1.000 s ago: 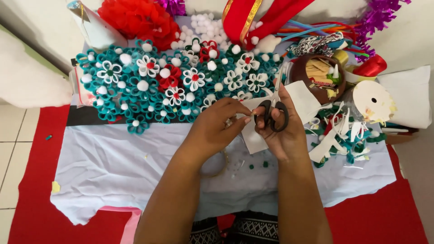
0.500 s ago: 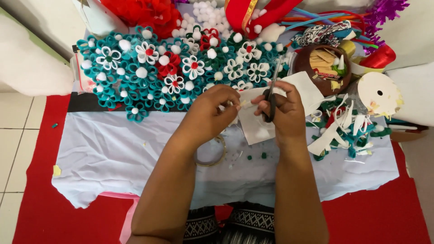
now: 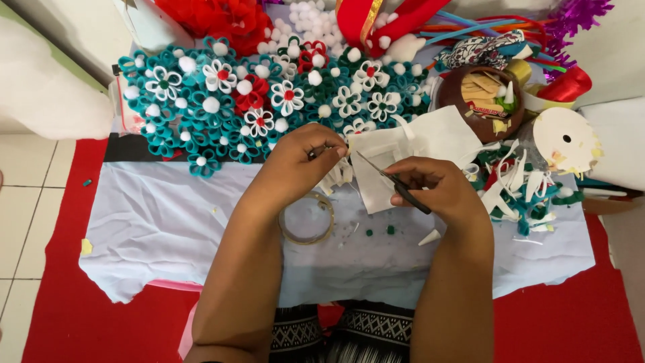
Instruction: Cutting and folding small pieces of white fabric or paper to create decorative elements for a handicraft project.
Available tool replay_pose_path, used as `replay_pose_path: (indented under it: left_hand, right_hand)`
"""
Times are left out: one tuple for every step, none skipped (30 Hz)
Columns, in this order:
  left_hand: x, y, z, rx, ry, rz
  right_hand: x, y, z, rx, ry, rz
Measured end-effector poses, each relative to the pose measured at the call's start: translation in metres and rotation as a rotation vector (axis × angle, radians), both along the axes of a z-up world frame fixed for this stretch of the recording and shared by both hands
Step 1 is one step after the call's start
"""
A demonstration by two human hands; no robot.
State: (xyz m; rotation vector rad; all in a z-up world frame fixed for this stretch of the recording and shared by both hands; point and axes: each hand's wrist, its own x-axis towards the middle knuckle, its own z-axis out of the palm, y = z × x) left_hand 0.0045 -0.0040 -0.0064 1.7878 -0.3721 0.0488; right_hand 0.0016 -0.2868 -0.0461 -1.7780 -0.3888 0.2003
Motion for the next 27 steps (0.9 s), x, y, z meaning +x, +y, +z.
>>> replay_pose_path:
  left_hand:
    - [-0.001,-0.001,0.000,-0.001,0.003,0.002]
    - [-0.001,-0.002,0.001,0.009,0.009,-0.002]
    - [-0.001,-0.002,0.003,0.018,0.015,-0.005]
    - [-0.002,-0.002,0.005,0.021,0.008,-0.003]
    - [-0.003,-0.002,0.008,0.009,0.017,-0.013]
    - [-0.004,-0.004,0.009,-0.004,0.027,-0.025]
    - [-0.003,-0.004,0.009,-0.005,0.021,-0.027]
    - [-0.003,-0.004,0.009,0.001,0.021,-0.032]
    - [-0.003,-0.004,0.009,0.007,0.021,-0.038]
    - [-0.003,-0.004,0.008,0.006,0.019,-0.035]
    - [-0.003,-0.005,0.008,0.019,0.029,-0.037]
    - [-0.002,-0.005,0.008,0.033,0.039,-0.041]
    - [-0.003,-0.005,0.007,0.032,0.036,-0.041]
    - [-0.002,-0.005,0.007,0.035,0.046,-0.036]
    - [-0.002,-0.005,0.007,0.038,0.057,-0.030]
    - [-0.001,-0.004,0.008,0.037,0.054,-0.029]
    - [0.000,-0.003,0.009,0.055,0.048,-0.033]
    - [-0.001,-0.003,0.008,0.070,0.048,-0.035]
    - [-0.003,-0.002,0.007,0.067,0.051,-0.031]
    - [-0.002,-0.002,0.007,0.081,0.045,-0.028]
    - [-0.001,-0.002,0.006,0.095,0.039,-0.026]
    - [-0.001,-0.001,0.007,0.092,0.044,-0.023]
    - [-0.001,0.000,0.008,0.105,0.046,-0.027]
    - [-0.001,0.000,0.009,0.118,0.046,-0.033]
    - [-0.003,0.000,0.009,0.116,0.048,-0.032]
    - [-0.003,0.000,0.009,0.130,0.056,-0.031]
    - [-0.003,0.000,0.010,0.144,0.063,-0.030]
  right_hand:
    - [-0.002,0.000,-0.001,-0.001,0.003,0.002]
    - [-0.001,0.000,0.000,0.007,0.006,0.006]
    - [0.000,0.001,0.001,0.014,0.009,0.009]
    - [0.000,0.002,0.001,0.017,0.002,0.011]
    - [-0.001,0.004,0.002,0.028,0.013,0.004]
    - [-0.002,0.003,0.003,0.036,0.025,-0.005]
    - [-0.001,0.004,0.005,0.036,0.019,-0.007]
    - [-0.001,0.005,0.006,0.029,0.025,-0.007]
    - [-0.002,0.006,0.008,0.022,0.030,-0.008]
    - [-0.001,0.005,0.007,0.021,0.029,-0.005]
    - [0.000,0.004,0.006,0.018,0.033,0.000]
    - [0.000,0.003,0.005,0.015,0.037,0.002]
    - [-0.001,0.003,0.003,0.014,0.034,0.002]
    - [0.000,0.003,0.000,0.015,0.038,-0.005]
    - [0.002,0.003,-0.002,0.016,0.041,-0.013]
    - [0.003,0.003,-0.002,0.014,0.039,-0.011]
    - [0.004,0.004,-0.002,0.002,0.038,-0.013]
    - [0.003,0.004,-0.002,-0.012,0.043,-0.013]
    - [0.001,0.006,-0.001,-0.015,0.047,-0.010]
    - [0.001,0.008,0.001,-0.025,0.049,-0.015]
    - [0.001,0.009,0.003,-0.035,0.052,-0.020]
    - [0.001,0.010,0.006,-0.038,0.057,-0.017]
    - [0.001,0.011,0.008,-0.039,0.038,-0.010]
    - [0.001,0.012,0.010,-0.039,0.017,-0.004]
    - [-0.002,0.013,0.011,-0.042,0.019,-0.003]
    - [-0.001,0.014,0.012,-0.044,0.023,-0.012]
    - [-0.001,0.014,0.013,-0.046,0.026,-0.021]
